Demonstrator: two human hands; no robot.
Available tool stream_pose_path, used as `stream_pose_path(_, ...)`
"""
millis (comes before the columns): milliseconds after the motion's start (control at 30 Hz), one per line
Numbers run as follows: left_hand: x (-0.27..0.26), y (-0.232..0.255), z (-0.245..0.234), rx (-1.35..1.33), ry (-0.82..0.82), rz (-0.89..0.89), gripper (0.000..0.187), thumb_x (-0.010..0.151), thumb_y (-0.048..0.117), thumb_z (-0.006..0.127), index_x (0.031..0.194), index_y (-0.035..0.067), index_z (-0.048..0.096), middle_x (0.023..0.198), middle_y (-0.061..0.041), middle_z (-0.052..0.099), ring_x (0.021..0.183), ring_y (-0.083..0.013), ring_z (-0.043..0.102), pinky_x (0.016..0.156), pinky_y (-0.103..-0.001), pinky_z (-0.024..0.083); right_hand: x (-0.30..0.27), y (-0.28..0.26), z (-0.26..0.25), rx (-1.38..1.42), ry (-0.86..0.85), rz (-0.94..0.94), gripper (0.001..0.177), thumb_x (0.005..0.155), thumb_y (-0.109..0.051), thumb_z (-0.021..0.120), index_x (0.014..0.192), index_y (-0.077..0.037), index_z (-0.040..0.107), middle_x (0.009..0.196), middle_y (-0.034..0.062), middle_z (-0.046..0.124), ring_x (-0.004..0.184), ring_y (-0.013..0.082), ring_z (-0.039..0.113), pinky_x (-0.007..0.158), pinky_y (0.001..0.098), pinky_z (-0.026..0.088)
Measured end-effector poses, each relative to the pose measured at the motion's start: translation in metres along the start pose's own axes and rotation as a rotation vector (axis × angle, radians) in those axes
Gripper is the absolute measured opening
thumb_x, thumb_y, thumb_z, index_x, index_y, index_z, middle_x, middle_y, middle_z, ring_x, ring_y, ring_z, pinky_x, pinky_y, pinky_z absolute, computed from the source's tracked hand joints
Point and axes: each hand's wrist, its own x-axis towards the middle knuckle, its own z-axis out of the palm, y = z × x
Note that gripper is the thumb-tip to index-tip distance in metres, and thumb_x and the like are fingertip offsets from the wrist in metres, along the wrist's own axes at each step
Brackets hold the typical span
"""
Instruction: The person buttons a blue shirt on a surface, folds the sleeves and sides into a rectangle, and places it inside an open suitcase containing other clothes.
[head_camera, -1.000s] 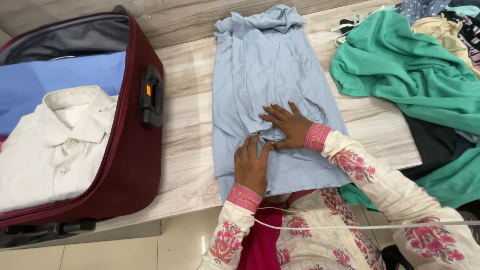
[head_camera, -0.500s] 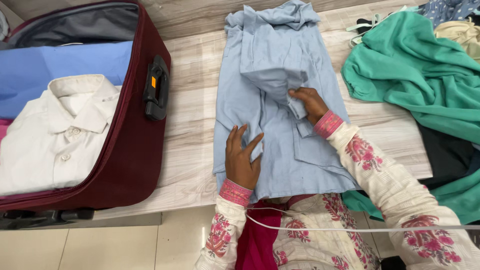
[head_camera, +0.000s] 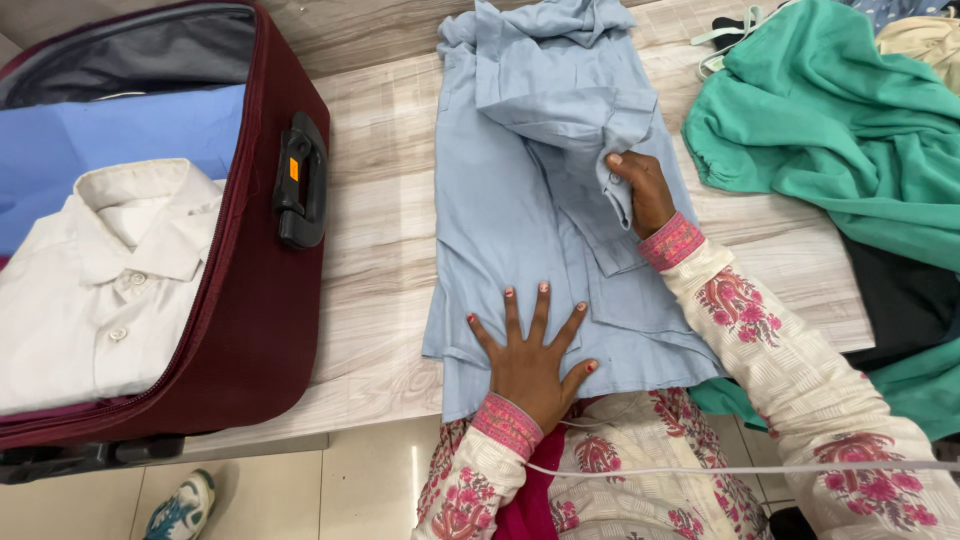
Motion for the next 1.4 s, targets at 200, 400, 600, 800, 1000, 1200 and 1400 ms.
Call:
stream_pose_path(200,-0.024,-0.025,-0.019,-0.26,0.093,-0.023,0.068,0.094,0.046,0.064,0.154,0.022,0.043,0.164,-0.02,0.029,0.151,-0.0458,0.019,0.114,-0.072,0.017,-0.022,-0.037,0.043,-0.588,-0.632,-0.344,0.032,0.107,-0.03,0.056,0.113,-0.005,0.075,0.119,0.0124,0.069,0.12,0.0317,0.055,0.104,0.0466,0.035)
stream_pose_path(400,-0.056,-0.09,-0.04,-0.253,0.141,-0.183,0.063,0.084,0.007,0.067,0.145,0.009,0.052,0.154,-0.023,0.04,0.143,-0.0426,0.038,0.115,-0.053,0.034,-0.033,-0.08,0.073,-0.782,-0.653,-0.346,0.038,0.099,-0.036,0.061,0.126,-0.013,0.073,0.137,0.0068,0.068,0.143,0.0291,0.051,0.123,0.0488,0.03)
stream_pose_path(600,-0.053,-0.105,-0.033,-0.481,0.257,-0.255,0.063,0.076,-0.005,0.069,0.137,0.009,0.058,0.141,-0.018,0.053,0.128,-0.0364,0.055,0.104,-0.042,0.049,-0.034,-0.079,0.076,-0.824,-0.645,-0.405,0.037,0.097,-0.035,0.063,0.123,-0.011,0.074,0.135,0.0081,0.068,0.14,0.0298,0.052,0.119,0.0479,0.035)
stream_pose_path(800,-0.038,-0.092,-0.019,-0.446,0.391,-0.365,0.043,0.084,-0.002,0.068,0.126,0.01,0.067,0.11,-0.011,0.067,0.09,-0.0248,0.069,0.079,-0.037,0.057,-0.034,-0.077,0.074,-0.793,-0.635,-0.376,0.033,0.098,-0.032,0.064,0.121,-0.01,0.075,0.132,0.009,0.069,0.139,0.0305,0.053,0.117,0.0473,0.037)
stream_pose_path(1000,-0.044,-0.091,-0.029,-0.772,0.463,-0.411,0.039,0.09,0.0,0.063,0.128,0.007,0.065,0.11,-0.012,0.071,0.088,-0.0198,0.073,0.078,-0.032,0.061,-0.032,-0.076,0.073,-0.748,-0.635,-0.377,0.033,0.099,-0.032,0.064,0.12,-0.009,0.075,0.131,0.0096,0.07,0.138,0.0309,0.055,0.117,0.0465,0.038)
stream_pose_path(1200,-0.042,-0.084,-0.036,-0.721,0.396,-0.552,0.044,0.082,0.008,0.079,0.123,0.007,0.064,0.102,-0.013,0.069,0.082,-0.0197,0.069,0.067,-0.032,0.056,-0.033,-0.075,0.072,-0.753,-0.63,-0.384,0.032,0.099,-0.031,0.063,0.119,-0.009,0.075,0.131,0.0099,0.07,0.137,0.0308,0.055,0.117,0.0471,0.037)
stream_pose_path(1400,-0.04,-0.085,-0.033,-0.56,0.356,-0.49,0.039,0.078,-0.004,0.068,0.114,0.009,0.074,0.101,-0.007,0.068,0.073,-0.019,0.065,0.065,-0.031,0.055,-0.031,-0.076,0.073,-0.751,-0.642,-0.385,0.033,0.1,-0.033,0.062,0.119,-0.009,0.075,0.131,0.01,0.07,0.137,0.0313,0.055,0.116,0.0467,0.038)
